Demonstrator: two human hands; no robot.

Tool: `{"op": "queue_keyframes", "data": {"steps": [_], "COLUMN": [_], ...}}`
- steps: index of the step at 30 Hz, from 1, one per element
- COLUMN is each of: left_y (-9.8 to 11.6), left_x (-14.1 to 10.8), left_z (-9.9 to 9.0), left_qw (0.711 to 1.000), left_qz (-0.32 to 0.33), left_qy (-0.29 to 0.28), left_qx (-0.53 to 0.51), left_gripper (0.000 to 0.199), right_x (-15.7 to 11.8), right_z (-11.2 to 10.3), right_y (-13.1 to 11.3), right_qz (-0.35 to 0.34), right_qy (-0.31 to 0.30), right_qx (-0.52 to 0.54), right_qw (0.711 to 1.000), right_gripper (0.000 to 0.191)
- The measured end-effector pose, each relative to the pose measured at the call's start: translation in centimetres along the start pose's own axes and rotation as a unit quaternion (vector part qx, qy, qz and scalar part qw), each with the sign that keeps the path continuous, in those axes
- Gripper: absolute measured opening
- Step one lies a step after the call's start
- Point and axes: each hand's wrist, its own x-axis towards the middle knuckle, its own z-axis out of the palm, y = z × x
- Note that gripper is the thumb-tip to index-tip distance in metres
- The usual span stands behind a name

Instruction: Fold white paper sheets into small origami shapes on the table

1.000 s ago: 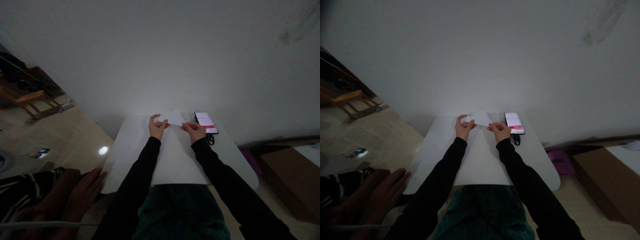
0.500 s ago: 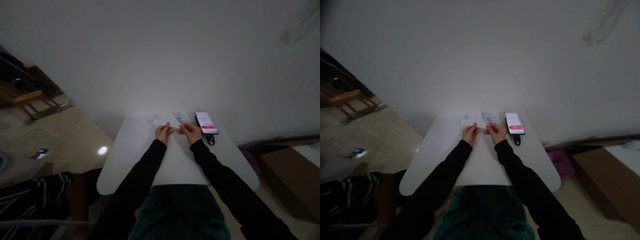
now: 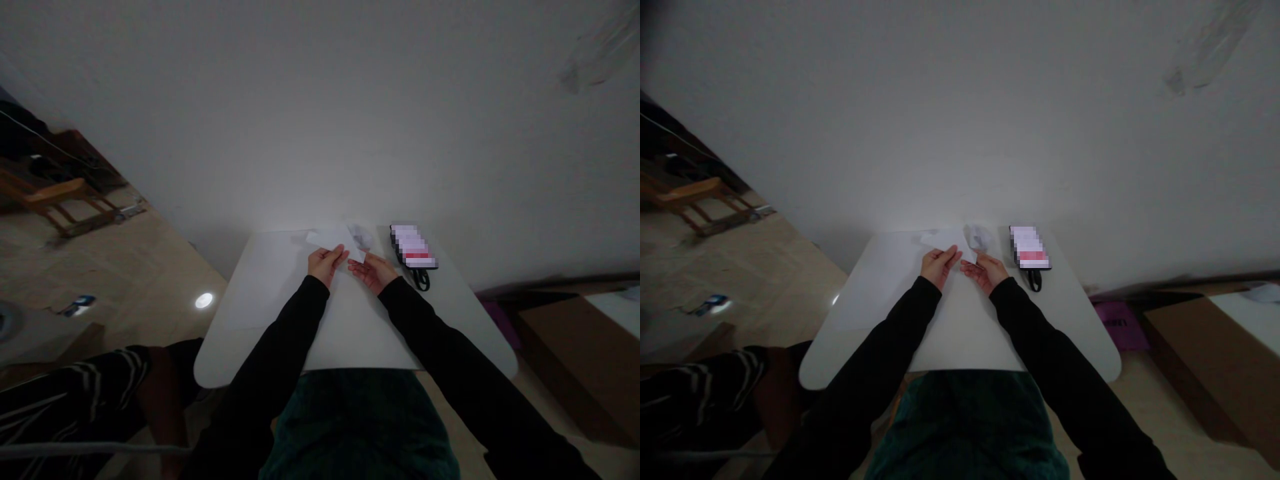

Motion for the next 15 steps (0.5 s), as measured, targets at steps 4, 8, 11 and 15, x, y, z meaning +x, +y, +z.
{"op": "queue_keyframes", "data": {"steps": [4,8,11,15], "left_y": [0.31,0.44,0.51,0.57], "left_x": [0.08,0.17,0.24,0.30], "left_z": [0.10,0.13,0.07,-0.06], "left_qw": [0.999,1.000,1.000,1.000], "left_qz": [0.011,0.005,0.001,-0.001], "left_qy": [0.030,0.027,0.008,-0.016], "left_qx": [0.009,0.004,0.007,0.014], "left_gripper": [0.039,0.036,0.034,0.034], "right_x": [-0.03,0.18,0.16,0.00], "right_z": [0.18,0.26,0.32,0.33], "right_y": [0.02,-0.03,-0.01,0.20], "right_qz": [0.022,0.061,0.067,0.041], "right_qy": [-0.029,0.001,0.018,-0.001], "right_qx": [0.017,0.042,0.049,0.021], "right_qw": [0.999,0.997,0.996,0.999], "right_gripper": [0.008,0.025,0.027,0.015]}}
